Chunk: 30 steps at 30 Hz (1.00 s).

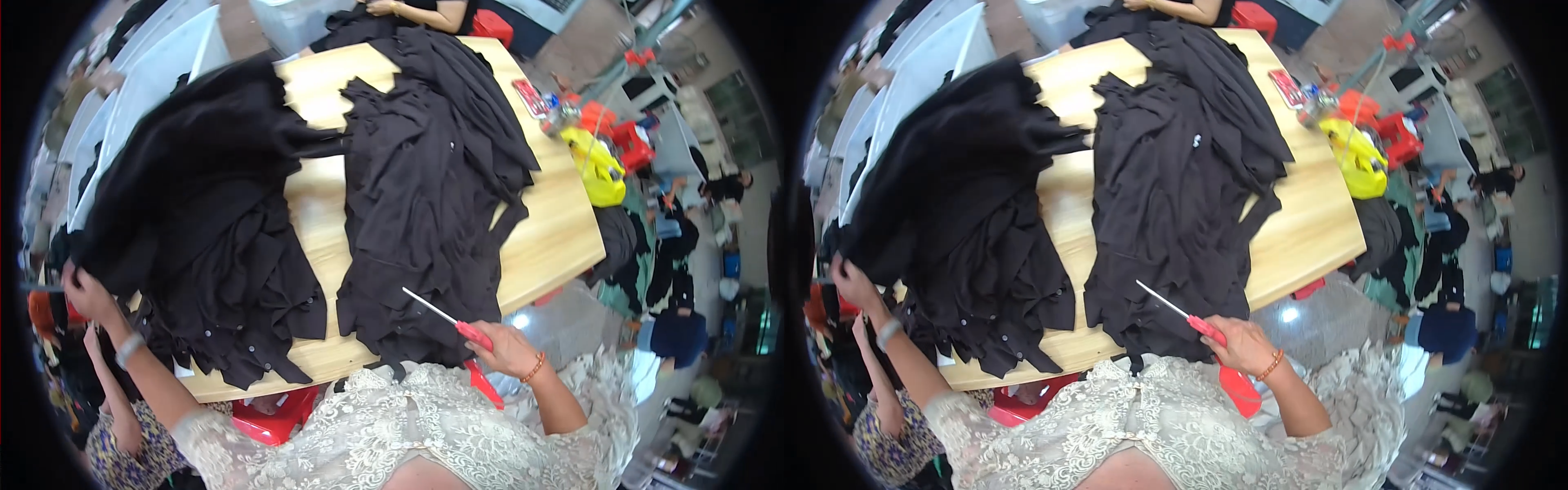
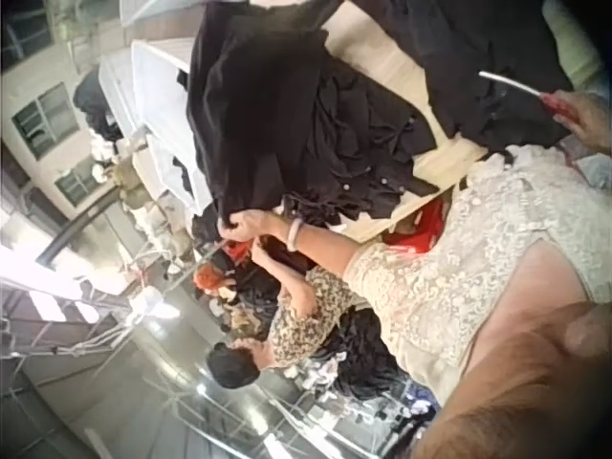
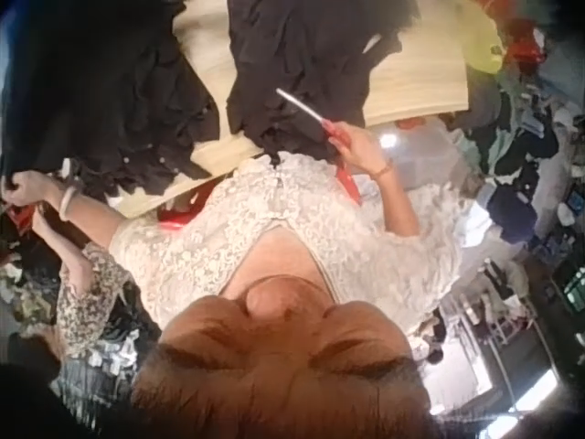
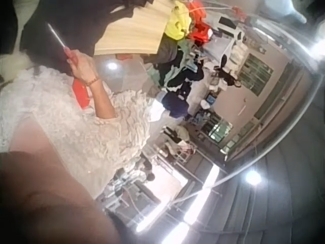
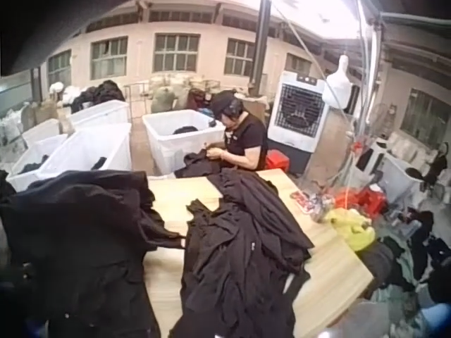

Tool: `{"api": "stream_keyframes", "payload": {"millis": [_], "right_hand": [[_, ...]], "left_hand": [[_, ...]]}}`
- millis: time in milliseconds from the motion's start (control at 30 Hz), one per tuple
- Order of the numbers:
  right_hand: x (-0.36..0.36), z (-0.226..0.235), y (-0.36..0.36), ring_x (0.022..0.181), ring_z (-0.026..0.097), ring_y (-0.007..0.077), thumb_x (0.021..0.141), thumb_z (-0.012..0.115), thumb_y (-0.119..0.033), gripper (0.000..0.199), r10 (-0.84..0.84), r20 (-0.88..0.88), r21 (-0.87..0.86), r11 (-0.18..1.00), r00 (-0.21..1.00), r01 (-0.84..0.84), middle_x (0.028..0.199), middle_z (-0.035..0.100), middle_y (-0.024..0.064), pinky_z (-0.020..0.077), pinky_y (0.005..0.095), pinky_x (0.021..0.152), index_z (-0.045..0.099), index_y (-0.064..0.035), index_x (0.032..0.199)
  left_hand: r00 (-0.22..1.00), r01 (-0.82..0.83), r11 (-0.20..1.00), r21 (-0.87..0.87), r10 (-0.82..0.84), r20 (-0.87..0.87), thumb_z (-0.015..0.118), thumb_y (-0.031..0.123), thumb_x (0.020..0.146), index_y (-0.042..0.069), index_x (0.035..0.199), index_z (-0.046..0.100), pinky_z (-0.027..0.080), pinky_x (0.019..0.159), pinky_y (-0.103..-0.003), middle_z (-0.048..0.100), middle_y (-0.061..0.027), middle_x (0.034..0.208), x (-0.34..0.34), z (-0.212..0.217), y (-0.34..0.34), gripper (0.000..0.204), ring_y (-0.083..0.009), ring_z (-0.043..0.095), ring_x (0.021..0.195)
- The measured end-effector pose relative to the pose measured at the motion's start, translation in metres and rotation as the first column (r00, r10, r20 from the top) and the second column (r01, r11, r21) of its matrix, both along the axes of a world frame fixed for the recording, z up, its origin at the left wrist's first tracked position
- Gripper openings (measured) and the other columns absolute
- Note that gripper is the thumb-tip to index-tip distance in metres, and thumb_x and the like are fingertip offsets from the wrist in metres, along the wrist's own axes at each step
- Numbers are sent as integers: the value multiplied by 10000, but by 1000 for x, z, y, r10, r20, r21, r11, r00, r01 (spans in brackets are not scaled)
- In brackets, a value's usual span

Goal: Trimming loose threads from black shirts using a pair of scissors.

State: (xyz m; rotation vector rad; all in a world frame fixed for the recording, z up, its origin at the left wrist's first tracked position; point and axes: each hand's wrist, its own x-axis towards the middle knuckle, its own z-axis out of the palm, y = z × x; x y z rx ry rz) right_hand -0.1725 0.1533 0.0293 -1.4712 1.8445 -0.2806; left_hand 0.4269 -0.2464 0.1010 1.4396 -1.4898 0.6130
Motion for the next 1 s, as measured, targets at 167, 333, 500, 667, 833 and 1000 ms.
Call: {"api": "stream_keyframes", "payload": {"millis": [167,333,500,667,833,1000], "right_hand": [[-9,8,-9,831,622,376,876,614,-221,266,-166,38,-66,984,985,168,876,636,183,494,437,708,571,-91,1105],[-26,-6,-1,799,669,280,868,622,-146,297,-272,13,-158,950,962,271,877,665,152,508,336,714,587,-49,1146],[-24,-6,9,787,680,200,882,599,-113,301,-294,26,-188,937,955,294,887,680,127,516,307,734,583,-26,1169],[-34,-21,33,816,681,205,885,596,-108,309,-371,73,-137,916,926,378,928,683,129,519,303,745,576,-17,1180],[-29,-25,17,861,631,381,861,627,-186,267,-353,116,-152,917,928,368,898,649,188,497,396,702,593,-58,1092],[-15,-18,-24,763,658,302,819,713,-270,349,-412,196,-214,868,890,449,805,651,153,500,357,678,604,-49,1066]], "left_hand": [[956,232,913,335,-151,-252,617,80,838,-33,1149,538,421,943,-346,530,-156,1156,-142,-131,130,340,-255,515,1088],[547,744,281,606,-778,-310,842,205,639,74,1252,522,379,984,-422,450,-178,1299,-353,-159,236,704,-347,471,1167],[473,742,301,599,-869,-149,716,63,641,77,1137,593,403,871,-423,541,-129,1073,-440,-163,225,512,-305,509,1031],[283,940,283,189,-344,-895,450,-115,746,-6,976,597,460,795,-266,602,-66,899,-413,-143,175,293,-177,579,869],[-81,910,414,-13,148,-986,419,166,1005,-5,1145,569,455,903,-276,625,-85,1089,-373,-178,159,268,-156,586,981],[-335,922,310,-234,331,-882,380,329,1018,-19,1286,453,396,1032,-357,529,-121,1287,-405,-120,181,445,-223,516,1174]]}}
